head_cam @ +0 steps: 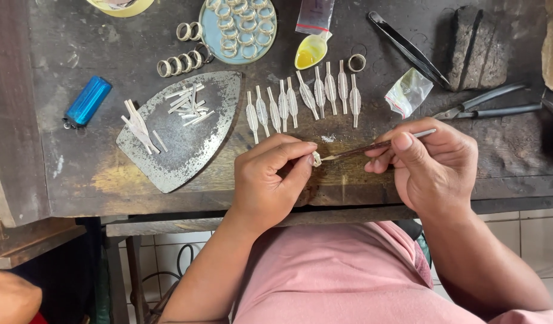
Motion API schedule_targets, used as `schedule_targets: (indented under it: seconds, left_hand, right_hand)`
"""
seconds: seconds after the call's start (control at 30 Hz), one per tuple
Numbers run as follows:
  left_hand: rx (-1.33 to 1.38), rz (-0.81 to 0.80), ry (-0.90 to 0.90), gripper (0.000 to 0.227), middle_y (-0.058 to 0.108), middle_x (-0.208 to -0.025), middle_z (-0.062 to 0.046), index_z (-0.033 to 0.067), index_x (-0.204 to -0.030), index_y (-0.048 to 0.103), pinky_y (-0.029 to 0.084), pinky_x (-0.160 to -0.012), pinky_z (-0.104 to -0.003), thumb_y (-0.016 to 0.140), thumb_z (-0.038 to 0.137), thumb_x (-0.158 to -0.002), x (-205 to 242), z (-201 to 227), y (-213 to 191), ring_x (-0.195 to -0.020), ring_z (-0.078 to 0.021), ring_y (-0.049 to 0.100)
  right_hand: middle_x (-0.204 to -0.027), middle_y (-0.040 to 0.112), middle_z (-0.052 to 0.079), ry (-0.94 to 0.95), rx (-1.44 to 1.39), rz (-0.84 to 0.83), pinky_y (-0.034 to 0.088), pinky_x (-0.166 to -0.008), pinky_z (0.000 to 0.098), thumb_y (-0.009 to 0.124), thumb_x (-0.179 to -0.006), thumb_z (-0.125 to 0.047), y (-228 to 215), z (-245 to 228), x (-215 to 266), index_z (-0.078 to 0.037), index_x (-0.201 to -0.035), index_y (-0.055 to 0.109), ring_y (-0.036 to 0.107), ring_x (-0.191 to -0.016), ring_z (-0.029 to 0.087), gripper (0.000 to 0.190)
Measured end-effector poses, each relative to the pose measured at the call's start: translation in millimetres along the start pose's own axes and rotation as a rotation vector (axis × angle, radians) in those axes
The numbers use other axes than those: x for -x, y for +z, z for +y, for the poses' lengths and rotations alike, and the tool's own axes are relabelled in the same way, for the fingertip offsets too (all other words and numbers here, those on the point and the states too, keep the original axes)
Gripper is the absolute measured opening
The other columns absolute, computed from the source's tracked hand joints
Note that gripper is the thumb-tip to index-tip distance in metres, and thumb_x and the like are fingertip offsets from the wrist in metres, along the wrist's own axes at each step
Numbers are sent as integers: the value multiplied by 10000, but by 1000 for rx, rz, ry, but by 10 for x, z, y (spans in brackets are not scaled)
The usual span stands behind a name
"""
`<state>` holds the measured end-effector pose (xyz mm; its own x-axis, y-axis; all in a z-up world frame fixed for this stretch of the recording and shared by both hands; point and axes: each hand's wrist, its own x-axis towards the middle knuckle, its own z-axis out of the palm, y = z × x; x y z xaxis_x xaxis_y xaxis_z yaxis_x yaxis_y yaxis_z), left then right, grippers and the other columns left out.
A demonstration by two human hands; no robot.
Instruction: Applying material to small jewelry components using a precision tool and tweezers as part of a ring design process.
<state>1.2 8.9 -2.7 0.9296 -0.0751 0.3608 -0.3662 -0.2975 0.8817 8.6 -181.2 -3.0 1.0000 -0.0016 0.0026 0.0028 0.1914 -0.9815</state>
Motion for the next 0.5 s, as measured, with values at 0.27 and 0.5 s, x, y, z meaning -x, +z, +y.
schedule_targets:
  seconds: [0.27, 0.5]
  left_hand:
    - [-8, -5, 15, 112, 621, -776, -73, 16, -848, 625, 475, -615, -227, 604, -59, -768, 3, -5, 0, -675, -155, 600]
    - [-17, -10, 11, 107, 620, -778, -73, 20, -851, 625, 474, -615, -228, 601, -51, -775, 5, 0, -4, -678, -155, 603]
  right_hand:
    - [-646, 544, 176, -36, 28, -11, 574, -513, 288, 582, -820, -170, 15, 28, 6, 52, -825, 533, 589, -512, 211, 227]
    - [-650, 534, 166, -37, 51, -1, 571, -518, 286, 589, -812, -179, 20, 32, 8, 58, -807, 526, 587, -516, 214, 246]
